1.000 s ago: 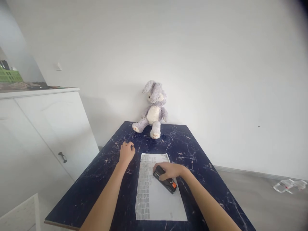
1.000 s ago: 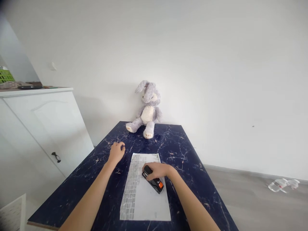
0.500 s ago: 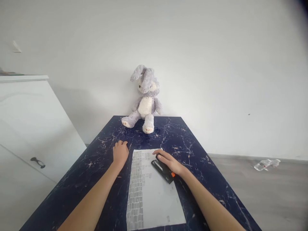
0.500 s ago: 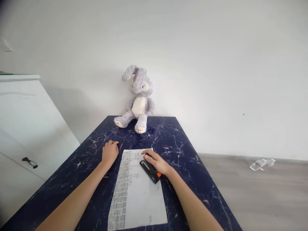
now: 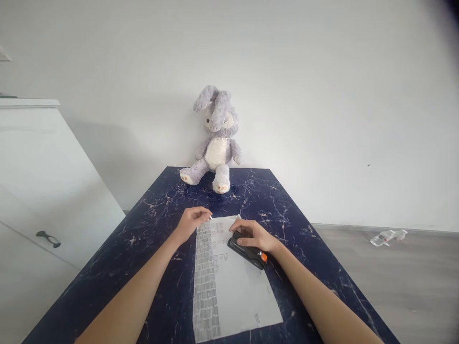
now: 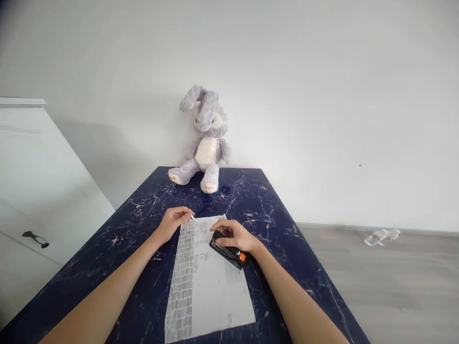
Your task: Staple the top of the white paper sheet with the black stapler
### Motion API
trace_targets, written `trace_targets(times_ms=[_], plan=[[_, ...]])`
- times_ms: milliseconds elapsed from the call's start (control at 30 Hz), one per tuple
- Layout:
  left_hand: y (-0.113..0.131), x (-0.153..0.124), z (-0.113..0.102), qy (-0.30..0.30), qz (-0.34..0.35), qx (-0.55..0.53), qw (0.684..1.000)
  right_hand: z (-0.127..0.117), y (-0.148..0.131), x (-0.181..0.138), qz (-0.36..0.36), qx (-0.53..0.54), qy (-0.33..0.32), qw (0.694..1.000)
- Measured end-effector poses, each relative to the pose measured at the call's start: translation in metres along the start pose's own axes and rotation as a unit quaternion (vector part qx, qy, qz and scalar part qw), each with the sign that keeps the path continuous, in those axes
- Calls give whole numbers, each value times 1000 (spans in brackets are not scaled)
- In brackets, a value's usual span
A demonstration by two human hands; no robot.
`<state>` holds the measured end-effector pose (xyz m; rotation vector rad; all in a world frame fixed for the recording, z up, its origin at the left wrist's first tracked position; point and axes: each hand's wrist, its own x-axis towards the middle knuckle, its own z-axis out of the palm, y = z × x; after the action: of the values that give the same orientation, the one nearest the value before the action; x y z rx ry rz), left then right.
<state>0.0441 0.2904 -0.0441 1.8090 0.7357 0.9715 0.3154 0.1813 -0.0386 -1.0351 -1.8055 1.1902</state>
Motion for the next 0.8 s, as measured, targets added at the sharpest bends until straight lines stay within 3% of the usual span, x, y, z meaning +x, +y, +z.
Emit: trace_targets(times_ms=[100,167,233,400,633,700,800], plan=[[7,-3,14,-125,22,8,992,14,1,6,-6,-35,57,998],[9,-3,20,-165,43,41,985,23,-6,7,-14,-72,95,993],[10,-3,22,-158,50,65,984,29,-17,4,-22,-120,102,987],[7,-2,18,-108,24,40,993,31,-35,-11,-14,-201,8,979],[-3,6,6,82,0,-127,989,25,-14,-3,14,-188,166,968],[-3,6,6,63,-13,-108,992,22,-9,-1,19,-158,167,973],[-1,4,9,-26,-31,-48,998,19,-3,0,44,-87,151,984]])
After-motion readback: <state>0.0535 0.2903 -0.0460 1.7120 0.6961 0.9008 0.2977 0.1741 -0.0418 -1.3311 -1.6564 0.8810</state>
